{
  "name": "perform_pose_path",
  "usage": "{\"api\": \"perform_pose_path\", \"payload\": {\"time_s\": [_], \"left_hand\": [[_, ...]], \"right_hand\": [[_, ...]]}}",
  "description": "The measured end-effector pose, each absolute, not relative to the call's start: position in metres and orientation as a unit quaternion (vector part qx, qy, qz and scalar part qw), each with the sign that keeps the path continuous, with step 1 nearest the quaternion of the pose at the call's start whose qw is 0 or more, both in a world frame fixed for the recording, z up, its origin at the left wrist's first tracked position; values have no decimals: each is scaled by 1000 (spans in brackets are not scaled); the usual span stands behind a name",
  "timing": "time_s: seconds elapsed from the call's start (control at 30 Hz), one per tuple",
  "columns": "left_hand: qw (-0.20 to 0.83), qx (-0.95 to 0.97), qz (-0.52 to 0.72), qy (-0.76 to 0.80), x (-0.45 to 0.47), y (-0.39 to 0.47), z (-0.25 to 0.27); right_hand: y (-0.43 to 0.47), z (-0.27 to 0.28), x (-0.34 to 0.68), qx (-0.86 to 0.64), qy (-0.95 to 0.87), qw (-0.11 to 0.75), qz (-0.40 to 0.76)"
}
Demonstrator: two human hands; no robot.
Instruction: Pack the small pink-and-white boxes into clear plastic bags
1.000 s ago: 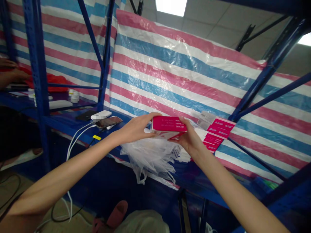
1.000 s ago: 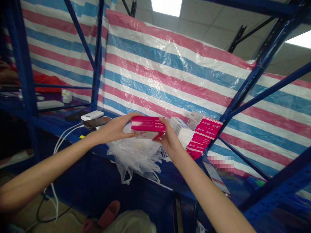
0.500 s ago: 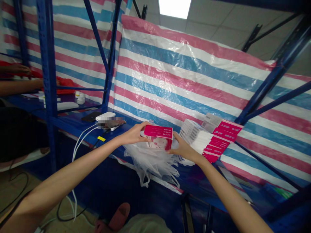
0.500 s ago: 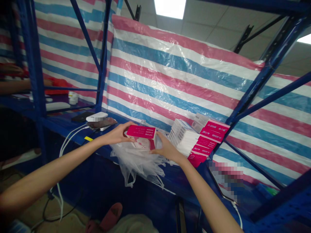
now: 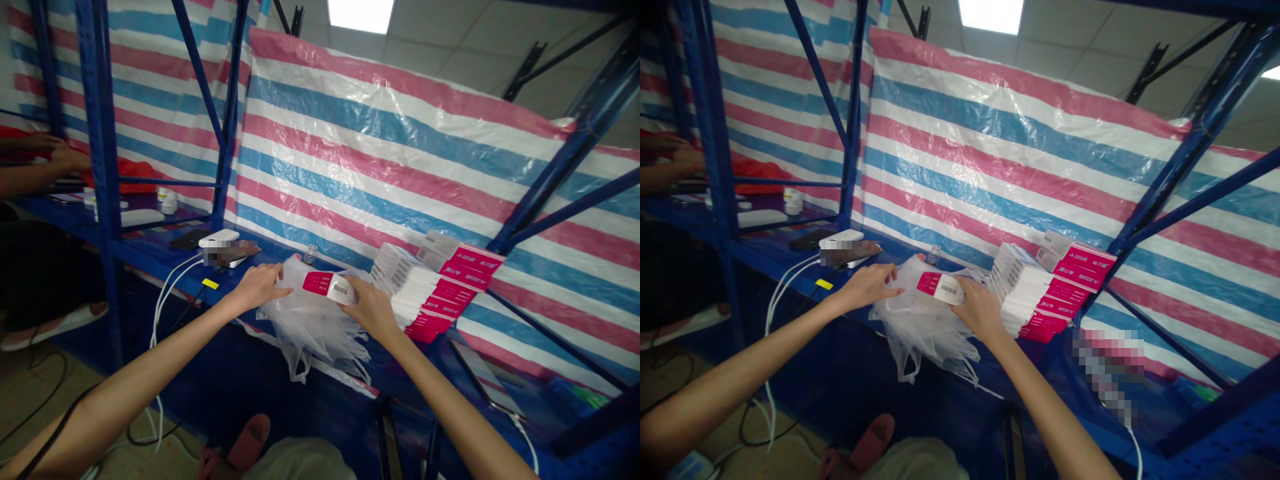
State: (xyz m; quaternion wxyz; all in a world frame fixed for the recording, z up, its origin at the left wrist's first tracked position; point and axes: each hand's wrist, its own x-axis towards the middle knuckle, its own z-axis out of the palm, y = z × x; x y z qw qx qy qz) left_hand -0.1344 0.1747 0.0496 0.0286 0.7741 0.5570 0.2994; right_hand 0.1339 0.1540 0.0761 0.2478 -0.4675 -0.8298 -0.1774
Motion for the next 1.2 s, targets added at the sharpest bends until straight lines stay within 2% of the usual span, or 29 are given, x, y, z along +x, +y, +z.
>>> {"api": "perform_pose_path", "payload": {"time_s": [0.2, 0.3, 0.43, 0.57, 0.73, 0.93, 1.07, 1.2], "left_hand": [[389, 697, 450, 400, -135, 203, 45], [469, 641, 463, 393, -124, 206, 52], [473, 642, 462, 388, -112, 201, 61], [446, 697, 410, 383, -116, 193, 71], [438, 702, 403, 392, -139, 190, 84], [425, 671, 495, 354, -155, 184, 98], [384, 722, 490, 301, -149, 177, 105], [335, 740, 489, 318, -144, 185, 101]], "right_hand": [[157, 73, 118, -418, -857, 152, -260], [160, 75, 105, -399, -859, 124, -295], [168, 70, 83, -386, -860, 96, -320], [180, 49, 64, -389, -854, 83, -335], [193, 46, 82, -391, -876, 79, -270], [184, 84, 131, -486, -778, 174, -359], [166, 89, 140, -485, -779, 178, -356], [150, 103, 142, -517, -738, 205, -382]]}}
